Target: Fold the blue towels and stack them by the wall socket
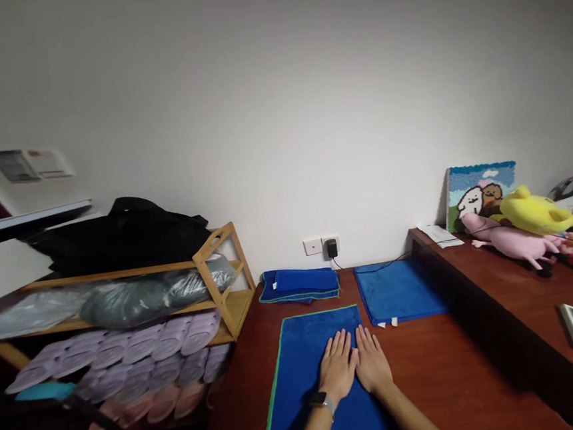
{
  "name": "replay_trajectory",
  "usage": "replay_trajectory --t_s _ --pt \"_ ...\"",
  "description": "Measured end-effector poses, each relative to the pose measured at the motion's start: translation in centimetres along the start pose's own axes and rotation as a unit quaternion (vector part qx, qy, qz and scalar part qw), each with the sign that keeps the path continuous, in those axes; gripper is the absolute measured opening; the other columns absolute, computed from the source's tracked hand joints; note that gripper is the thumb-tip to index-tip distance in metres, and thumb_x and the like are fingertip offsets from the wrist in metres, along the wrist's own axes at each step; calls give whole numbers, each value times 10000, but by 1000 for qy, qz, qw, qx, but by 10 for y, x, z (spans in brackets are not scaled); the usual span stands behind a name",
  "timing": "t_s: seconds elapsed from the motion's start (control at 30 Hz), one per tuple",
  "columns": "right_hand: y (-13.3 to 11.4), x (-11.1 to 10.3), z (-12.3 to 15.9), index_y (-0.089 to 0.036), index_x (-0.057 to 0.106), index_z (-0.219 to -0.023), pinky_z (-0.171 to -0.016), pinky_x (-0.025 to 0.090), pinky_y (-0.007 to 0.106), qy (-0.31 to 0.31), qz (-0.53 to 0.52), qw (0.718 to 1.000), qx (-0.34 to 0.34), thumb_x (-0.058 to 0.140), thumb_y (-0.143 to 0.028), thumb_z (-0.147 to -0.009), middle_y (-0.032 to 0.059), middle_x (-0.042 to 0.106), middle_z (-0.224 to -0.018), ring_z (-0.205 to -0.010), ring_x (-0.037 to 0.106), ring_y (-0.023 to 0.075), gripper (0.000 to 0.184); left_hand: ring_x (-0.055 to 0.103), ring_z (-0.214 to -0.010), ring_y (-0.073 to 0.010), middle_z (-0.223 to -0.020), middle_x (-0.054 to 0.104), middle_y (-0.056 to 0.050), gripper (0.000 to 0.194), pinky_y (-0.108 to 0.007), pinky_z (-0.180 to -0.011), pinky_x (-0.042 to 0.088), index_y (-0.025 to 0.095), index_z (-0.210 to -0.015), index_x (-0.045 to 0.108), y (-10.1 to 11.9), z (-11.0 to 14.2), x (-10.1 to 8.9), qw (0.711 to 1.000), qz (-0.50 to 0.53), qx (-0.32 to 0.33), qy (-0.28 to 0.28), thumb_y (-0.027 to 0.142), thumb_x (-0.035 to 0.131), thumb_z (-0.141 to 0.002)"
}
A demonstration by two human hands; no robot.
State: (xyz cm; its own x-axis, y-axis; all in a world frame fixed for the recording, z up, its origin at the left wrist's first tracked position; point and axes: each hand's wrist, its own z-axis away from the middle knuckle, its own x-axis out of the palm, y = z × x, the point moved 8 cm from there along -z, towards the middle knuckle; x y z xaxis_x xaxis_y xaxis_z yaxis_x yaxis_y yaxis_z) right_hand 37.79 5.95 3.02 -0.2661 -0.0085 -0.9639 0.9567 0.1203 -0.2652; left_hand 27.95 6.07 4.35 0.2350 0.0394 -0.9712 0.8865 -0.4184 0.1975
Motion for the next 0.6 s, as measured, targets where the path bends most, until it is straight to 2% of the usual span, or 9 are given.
replay_trajectory --t_s 0.07,0.3,0.43,0.5,0.53,0.6 --pt "0 -2 1 -96 273 -1640 -1310 151 422 6 -10 1000 12 215 -343 -1041 75 201 -1715 -1600 154 232 651 306 -1577 -232 -1692 354 -61 638 -477 -1302 280 221 -1629 325 -20 12 -3 1000 -13 -9 4 526 187 -1086" --pt "-2 -6 -1 -64 237 -1642 -1308 142 435 -12 -24 999 26 209 -357 -1042 89 174 -1719 -1603 144 236 668 305 -1576 -226 -1706 316 -31 579 -479 -1295 294 269 -1643 255 -116 69 -16 997 -60 -50 15 444 213 -1093" --pt "-4 -12 6 -52 253 -1637 -1301 162 451 -27 -24 999 40 219 -352 -1038 112 186 -1716 -1598 172 248 671 291 -1579 -229 -1707 302 -68 613 -456 -1297 287 183 -1630 316 -156 88 -31 991 -67 -116 -9 429 234 -1075" --pt "-7 -15 19 -65 245 -1641 -1302 161 444 -14 -27 999 37 202 -356 -1040 98 180 -1719 -1599 167 239 670 306 -1573 -238 -1699 316 -99 629 -455 -1296 289 136 -1620 337 -163 92 -39 988 -69 -138 -3 420 245 -1066" --pt "-9 -15 26 -79 237 -1646 -1304 158 439 -4 -29 999 31 192 -361 -1041 83 175 -1721 -1600 161 231 669 311 -1571 -242 -1696 326 -104 630 -463 -1296 289 133 -1621 337 -159 93 -43 988 -71 -134 13 413 250 -1064" --pt "-11 -13 41 -106 225 -1651 -1306 154 435 5 -30 999 20 188 -376 -1042 53 170 -1721 -1602 153 222 668 303 -1576 -247 -1700 328 -87 619 -478 -1299 282 164 -1634 312 -135 88 -47 992 -73 -88 57 402 251 -1065"
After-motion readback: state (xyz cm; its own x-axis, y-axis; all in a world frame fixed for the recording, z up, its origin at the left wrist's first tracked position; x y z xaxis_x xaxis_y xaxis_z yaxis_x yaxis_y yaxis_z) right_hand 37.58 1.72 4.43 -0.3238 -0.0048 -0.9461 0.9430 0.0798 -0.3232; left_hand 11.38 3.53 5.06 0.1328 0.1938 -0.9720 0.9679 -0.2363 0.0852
